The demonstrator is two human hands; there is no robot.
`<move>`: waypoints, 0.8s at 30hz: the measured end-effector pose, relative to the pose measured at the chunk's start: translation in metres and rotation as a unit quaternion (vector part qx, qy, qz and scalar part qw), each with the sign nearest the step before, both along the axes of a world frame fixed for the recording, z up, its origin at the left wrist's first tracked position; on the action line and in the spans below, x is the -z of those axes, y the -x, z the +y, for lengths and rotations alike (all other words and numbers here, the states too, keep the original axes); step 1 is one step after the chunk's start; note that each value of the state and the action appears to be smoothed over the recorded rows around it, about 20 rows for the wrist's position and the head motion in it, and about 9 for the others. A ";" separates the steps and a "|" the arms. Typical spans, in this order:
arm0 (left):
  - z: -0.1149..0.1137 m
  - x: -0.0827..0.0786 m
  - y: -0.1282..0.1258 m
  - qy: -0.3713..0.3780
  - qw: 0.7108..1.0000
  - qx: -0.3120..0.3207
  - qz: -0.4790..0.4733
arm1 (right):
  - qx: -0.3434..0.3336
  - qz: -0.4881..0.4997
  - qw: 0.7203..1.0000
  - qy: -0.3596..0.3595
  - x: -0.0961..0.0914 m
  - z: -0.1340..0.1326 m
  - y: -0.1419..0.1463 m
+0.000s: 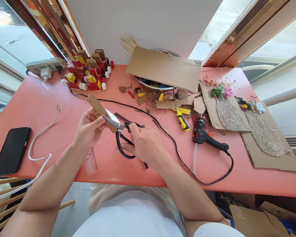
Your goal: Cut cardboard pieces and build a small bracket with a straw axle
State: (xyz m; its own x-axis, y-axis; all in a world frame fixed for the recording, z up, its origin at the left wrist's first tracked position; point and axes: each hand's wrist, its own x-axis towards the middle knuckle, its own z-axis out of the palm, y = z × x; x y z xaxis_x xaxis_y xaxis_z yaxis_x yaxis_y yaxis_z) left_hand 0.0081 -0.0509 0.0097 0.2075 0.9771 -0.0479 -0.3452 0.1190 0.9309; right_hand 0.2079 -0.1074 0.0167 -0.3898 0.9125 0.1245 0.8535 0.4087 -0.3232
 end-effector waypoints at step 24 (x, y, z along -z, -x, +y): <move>-0.001 -0.004 0.001 -0.003 1.000 0.012 0.010 | 0.015 -0.047 0.996 -0.077 0.008 0.000 0.001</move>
State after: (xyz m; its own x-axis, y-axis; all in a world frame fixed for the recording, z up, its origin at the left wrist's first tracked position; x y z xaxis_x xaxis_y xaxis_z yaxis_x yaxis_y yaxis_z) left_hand 0.0067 -0.0522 0.0133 0.2306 0.9719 -0.0472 -0.3233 0.1223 0.9383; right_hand 0.2073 -0.1079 0.0086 -0.3792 0.8966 0.2287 0.8893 0.4214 -0.1775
